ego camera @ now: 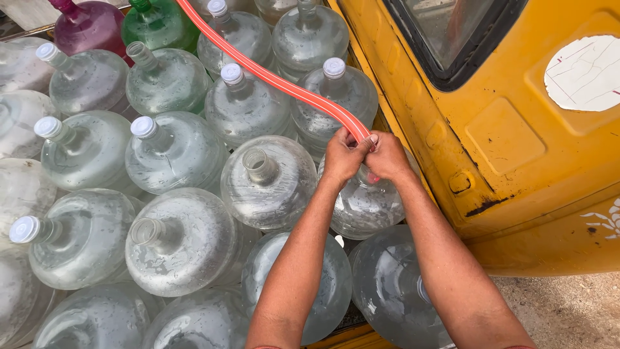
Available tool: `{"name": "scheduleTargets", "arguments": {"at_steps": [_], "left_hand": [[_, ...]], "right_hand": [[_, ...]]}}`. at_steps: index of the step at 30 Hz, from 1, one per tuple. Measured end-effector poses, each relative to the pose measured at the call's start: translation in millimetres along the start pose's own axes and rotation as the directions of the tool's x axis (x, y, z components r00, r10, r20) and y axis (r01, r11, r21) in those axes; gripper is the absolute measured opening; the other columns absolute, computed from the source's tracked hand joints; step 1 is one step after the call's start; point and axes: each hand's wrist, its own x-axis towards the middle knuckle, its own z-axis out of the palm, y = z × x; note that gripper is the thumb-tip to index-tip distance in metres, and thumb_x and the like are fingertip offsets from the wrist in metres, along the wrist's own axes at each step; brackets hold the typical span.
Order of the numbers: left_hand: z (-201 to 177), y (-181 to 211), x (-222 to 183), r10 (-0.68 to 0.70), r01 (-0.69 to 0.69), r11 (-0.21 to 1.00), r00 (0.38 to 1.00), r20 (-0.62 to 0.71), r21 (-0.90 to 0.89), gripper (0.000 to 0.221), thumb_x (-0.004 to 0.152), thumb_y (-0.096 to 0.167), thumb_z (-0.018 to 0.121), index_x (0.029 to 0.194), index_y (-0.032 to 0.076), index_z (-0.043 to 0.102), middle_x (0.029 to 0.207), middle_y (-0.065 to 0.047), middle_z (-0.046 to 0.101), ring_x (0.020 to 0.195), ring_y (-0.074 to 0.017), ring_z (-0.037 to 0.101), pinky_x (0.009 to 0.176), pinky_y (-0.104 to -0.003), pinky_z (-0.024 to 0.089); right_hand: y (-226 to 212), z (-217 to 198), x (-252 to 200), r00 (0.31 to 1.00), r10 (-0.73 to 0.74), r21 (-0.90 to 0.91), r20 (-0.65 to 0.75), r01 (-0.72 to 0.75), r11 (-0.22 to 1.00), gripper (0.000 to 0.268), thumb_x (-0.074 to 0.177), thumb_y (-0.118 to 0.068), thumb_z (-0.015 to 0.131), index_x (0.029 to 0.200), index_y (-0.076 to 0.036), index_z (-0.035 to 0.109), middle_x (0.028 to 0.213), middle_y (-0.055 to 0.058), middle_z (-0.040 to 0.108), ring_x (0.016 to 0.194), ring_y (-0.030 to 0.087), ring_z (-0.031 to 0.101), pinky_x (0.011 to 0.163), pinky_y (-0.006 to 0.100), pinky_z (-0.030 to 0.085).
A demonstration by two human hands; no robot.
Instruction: Filling large plastic water jugs with a hose in the bed of a yellow transport vehicle.
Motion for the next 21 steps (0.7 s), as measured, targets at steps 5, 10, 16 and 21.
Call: {"name": "scheduleTargets", "arguments": {"at_steps": [5, 10, 16, 21], "left_hand": [[1, -4, 3, 0.005, -0.004, 1.000, 1.000, 0.006, -0.021, 0.029, 0.090, 0.012, 0.076, 0.112, 0.000, 0.061, 0.099, -0.012, 0.075, 0.089, -0.0159, 0.073, 0.079, -0.032, 0.060], [2, 6, -2, -0.029, 0.029, 1.000, 1.000, 0.001, 0.012, 0.030, 0.091, 0.014, 0.076, 0.113, 0.000, 0.060, 0.101, -0.011, 0.075, 0.090, -0.0157, 0.074, 0.080, -0.031, 0.061], [1, 0, 0, -0.016, 0.016, 1.000, 1.000, 0.012, -0.011, 0.031, 0.091, 0.014, 0.076, 0.113, 0.000, 0.059, 0.101, -0.012, 0.075, 0.090, -0.0162, 0.074, 0.080, -0.032, 0.061], [1, 4, -1, -0.020, 0.020, 0.999, 1.000, -0.003, 0.027, 0.031, 0.090, 0.015, 0.077, 0.112, 0.001, 0.060, 0.101, -0.012, 0.075, 0.089, -0.0163, 0.073, 0.079, -0.032, 0.061]], "right_hand": [[10, 1, 3, 0.999, 0.044, -0.015, 0.001, -0.044, 0.999, 0.019, 0.083, -0.014, 0.069, 0.099, -0.005, 0.074, 0.079, 0.011, 0.075, 0.067, 0.018, 0.071, 0.059, 0.035, 0.056], [13, 3, 3, 0.997, -0.072, -0.002, -0.016, 0.072, 0.997, 0.020, 0.083, -0.014, 0.070, 0.100, -0.006, 0.075, 0.083, 0.010, 0.077, 0.074, 0.017, 0.073, 0.066, 0.034, 0.056], [8, 1, 2, 1.000, 0.023, -0.037, -0.004, -0.024, 0.999, 0.019, 0.085, -0.015, 0.069, 0.100, -0.006, 0.075, 0.083, 0.011, 0.076, 0.073, 0.019, 0.073, 0.066, 0.034, 0.056], [10, 1, 3, 1.000, -0.009, -0.045, 0.003, 0.009, 0.999, 0.020, 0.083, -0.015, 0.070, 0.100, -0.006, 0.075, 0.084, 0.011, 0.077, 0.075, 0.019, 0.073, 0.067, 0.034, 0.056]]}}
